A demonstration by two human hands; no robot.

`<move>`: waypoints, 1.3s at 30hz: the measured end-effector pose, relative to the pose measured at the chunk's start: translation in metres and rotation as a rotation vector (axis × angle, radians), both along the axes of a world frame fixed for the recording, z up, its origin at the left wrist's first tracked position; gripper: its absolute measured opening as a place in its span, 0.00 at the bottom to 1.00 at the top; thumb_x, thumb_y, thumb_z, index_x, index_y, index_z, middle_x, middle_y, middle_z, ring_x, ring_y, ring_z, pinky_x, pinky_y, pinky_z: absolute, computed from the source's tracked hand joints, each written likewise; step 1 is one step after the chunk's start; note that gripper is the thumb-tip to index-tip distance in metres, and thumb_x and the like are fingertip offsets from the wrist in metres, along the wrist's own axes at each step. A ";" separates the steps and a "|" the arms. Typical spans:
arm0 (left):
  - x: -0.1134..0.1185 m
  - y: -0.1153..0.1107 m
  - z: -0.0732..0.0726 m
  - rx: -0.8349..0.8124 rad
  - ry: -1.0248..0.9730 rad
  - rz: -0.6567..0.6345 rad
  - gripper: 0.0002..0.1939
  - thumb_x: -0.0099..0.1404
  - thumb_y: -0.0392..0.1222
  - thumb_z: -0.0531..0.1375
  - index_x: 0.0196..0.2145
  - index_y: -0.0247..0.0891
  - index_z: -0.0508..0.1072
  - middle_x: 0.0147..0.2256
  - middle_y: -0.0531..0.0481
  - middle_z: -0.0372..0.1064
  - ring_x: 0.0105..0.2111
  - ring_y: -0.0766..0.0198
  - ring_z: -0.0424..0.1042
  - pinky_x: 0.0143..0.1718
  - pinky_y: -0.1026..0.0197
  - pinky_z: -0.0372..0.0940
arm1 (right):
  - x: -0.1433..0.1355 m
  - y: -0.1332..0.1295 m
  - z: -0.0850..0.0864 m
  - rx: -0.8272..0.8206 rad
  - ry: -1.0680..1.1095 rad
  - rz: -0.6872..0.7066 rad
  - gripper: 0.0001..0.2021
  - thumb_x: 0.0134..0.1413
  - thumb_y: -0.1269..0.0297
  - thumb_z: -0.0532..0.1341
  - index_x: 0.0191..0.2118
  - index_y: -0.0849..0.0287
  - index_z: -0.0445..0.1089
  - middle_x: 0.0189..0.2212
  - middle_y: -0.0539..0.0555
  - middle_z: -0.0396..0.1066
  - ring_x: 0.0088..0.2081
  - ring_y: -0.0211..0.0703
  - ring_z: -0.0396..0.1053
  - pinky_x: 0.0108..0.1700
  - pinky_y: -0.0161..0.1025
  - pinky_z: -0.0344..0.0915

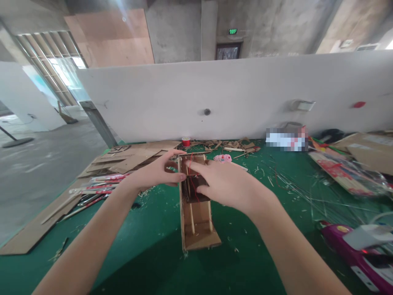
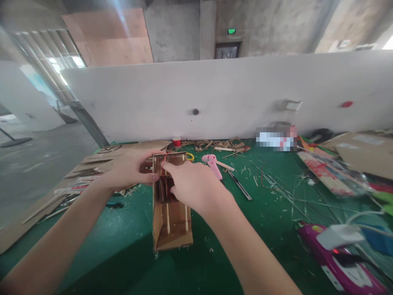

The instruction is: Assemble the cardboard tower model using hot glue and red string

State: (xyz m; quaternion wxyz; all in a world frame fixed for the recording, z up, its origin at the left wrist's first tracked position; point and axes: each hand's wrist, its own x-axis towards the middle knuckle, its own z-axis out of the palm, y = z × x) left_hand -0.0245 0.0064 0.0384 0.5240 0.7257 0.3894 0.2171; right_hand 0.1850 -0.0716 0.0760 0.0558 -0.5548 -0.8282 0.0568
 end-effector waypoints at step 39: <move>0.001 -0.004 0.005 0.117 0.063 -0.023 0.32 0.57 0.48 0.67 0.56 0.51 0.59 0.47 0.48 0.67 0.47 0.54 0.71 0.45 0.49 0.69 | -0.022 0.001 -0.011 0.134 -0.262 -0.095 0.20 0.57 0.72 0.52 0.54 0.52 0.64 0.40 0.61 0.72 0.32 0.49 0.73 0.26 0.38 0.52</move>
